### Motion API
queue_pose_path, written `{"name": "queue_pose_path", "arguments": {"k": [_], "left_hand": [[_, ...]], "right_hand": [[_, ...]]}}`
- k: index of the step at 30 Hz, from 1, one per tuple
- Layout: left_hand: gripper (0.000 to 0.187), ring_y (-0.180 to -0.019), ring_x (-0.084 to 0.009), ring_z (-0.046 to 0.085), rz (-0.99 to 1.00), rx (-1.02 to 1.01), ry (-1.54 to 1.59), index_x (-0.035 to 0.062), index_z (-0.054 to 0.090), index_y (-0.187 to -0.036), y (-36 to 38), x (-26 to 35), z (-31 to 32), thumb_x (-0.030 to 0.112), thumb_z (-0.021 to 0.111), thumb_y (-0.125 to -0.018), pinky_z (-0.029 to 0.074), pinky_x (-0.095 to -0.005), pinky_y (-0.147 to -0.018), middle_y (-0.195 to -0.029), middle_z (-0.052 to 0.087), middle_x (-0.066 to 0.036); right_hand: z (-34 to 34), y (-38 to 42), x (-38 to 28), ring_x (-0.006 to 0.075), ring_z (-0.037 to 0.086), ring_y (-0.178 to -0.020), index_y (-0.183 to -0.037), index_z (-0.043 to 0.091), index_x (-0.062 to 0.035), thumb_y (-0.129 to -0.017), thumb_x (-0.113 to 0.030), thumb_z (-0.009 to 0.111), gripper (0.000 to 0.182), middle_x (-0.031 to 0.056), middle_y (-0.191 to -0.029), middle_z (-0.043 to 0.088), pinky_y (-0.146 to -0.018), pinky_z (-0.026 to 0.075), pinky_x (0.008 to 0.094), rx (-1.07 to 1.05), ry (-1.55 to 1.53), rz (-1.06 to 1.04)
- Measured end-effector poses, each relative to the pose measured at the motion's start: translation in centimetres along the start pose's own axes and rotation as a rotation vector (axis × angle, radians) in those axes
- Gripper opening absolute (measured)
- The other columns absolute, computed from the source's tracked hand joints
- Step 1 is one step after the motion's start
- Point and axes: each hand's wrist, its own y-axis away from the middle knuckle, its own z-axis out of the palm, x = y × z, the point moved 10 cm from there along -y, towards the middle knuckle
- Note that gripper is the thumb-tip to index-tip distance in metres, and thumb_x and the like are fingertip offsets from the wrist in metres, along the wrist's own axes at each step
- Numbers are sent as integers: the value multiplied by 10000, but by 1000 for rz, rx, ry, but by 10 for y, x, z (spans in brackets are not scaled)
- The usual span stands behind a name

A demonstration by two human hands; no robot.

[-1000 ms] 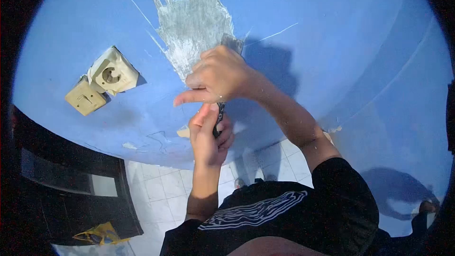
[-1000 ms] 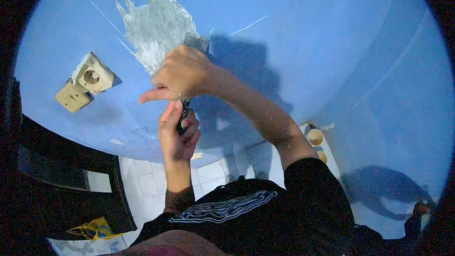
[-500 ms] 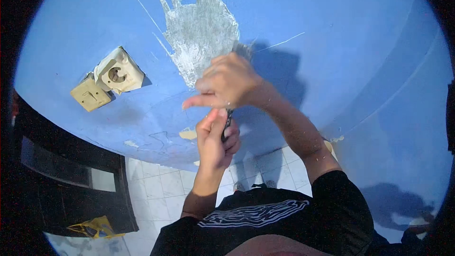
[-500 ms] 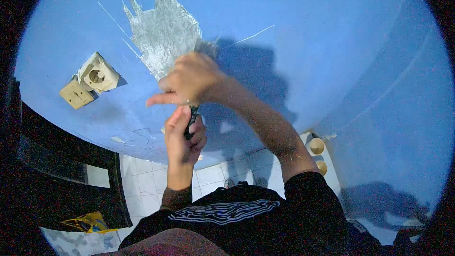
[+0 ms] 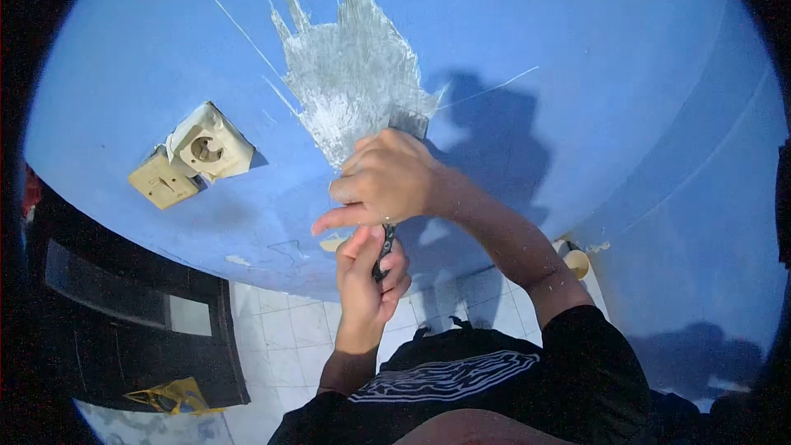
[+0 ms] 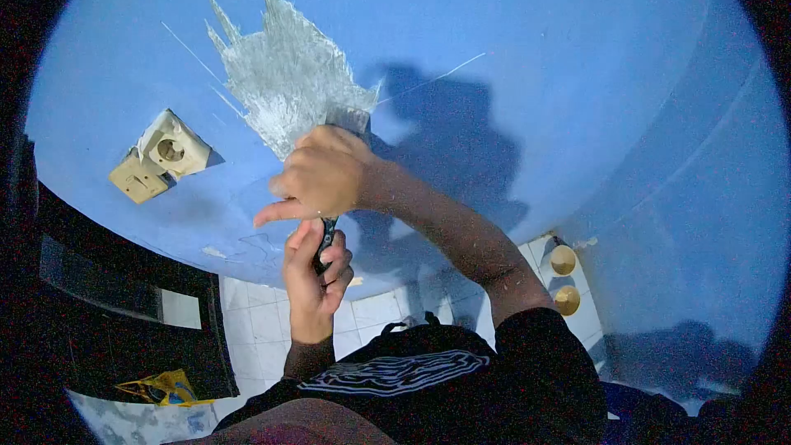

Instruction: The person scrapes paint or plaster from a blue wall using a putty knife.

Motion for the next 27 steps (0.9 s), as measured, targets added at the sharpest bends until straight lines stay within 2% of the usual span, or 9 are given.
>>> {"name": "queue_pose_path", "arguments": {"k": [2,7,12,14,19,21,23,25,27], "left_hand": [[145,-374,-48,282,-10,5,21,108,508,-966,-4,-1,3,248,515,-1004,198,-192,-303,-602,431,16],[164,-379,-50,302,-41,-121,-32,113,505,-967,-18,-3,38,272,515,-1005,215,-199,-312,-599,426,19],[127,-390,-49,280,-79,-36,80,117,507,-1011,3,-15,4,243,492,-1017,190,-195,-320,-622,412,8],[119,-395,-48,271,-99,-12,121,116,514,-1041,5,-16,2,228,484,-1019,189,-184,-321,-633,407,-13],[107,-404,-50,285,-131,-105,221,114,518,-1045,0,-8,17,209,481,-1017,185,-180,-314,-640,407,-16],[148,-408,-60,284,-129,-32,236,86,517,-951,5,-14,6,212,481,-1020,196,-202,-320,-645,406,-12],[139,-410,-61,284,-115,-26,237,93,517,-952,1,-12,5,210,484,-1019,194,-201,-325,-646,407,-13],[130,-412,-62,284,-112,-1,244,100,518,-954,-1,-12,5,209,487,-1017,191,-200,-331,-647,409,-14],[86,-413,-60,298,-85,-85,225,117,520,-1009,-19,-2,27,203,510,-1002,199,-181,-320,-641,405,-15]], "right_hand": [[-27,2,0,211,502,-415,-471,481,-122,-788,-525,735,572,37,-450,476,-478,422,323,207,224,-42],[-43,-3,15,210,488,-400,-473,479,-120,-790,-516,735,568,37,-441,459,-482,428,325,77,167,14],[-15,7,0,232,497,-404,-474,466,-109,-787,-522,731,582,41,-430,449,-482,434,342,101,22,-15],[-7,8,4,246,506,-411,-478,468,-101,-783,-535,727,590,48,-425,447,-469,432,346,22,-21,34],[-23,3,7,246,516,-416,-485,487,-101,-788,-565,704,595,51,-427,449,-452,428,337,70,32,21],[-19,5,0,242,517,-414,-485,493,-103,-790,-578,694,599,51,-427,448,-449,428,334,76,38,17],[-6,3,3,289,605,-454,-528,588,-76,-829,-654,592,652,105,-452,531,-446,489,367,-50,-16,68],[-18,-1,13,290,606,-453,-529,590,-78,-822,-661,595,653,105,-452,530,-440,484,368,0,49,51],[-32,-7,16,290,606,-453,-529,592,-79,-815,-667,598,654,104,-451,529,-434,479,370,58,131,13]]}}
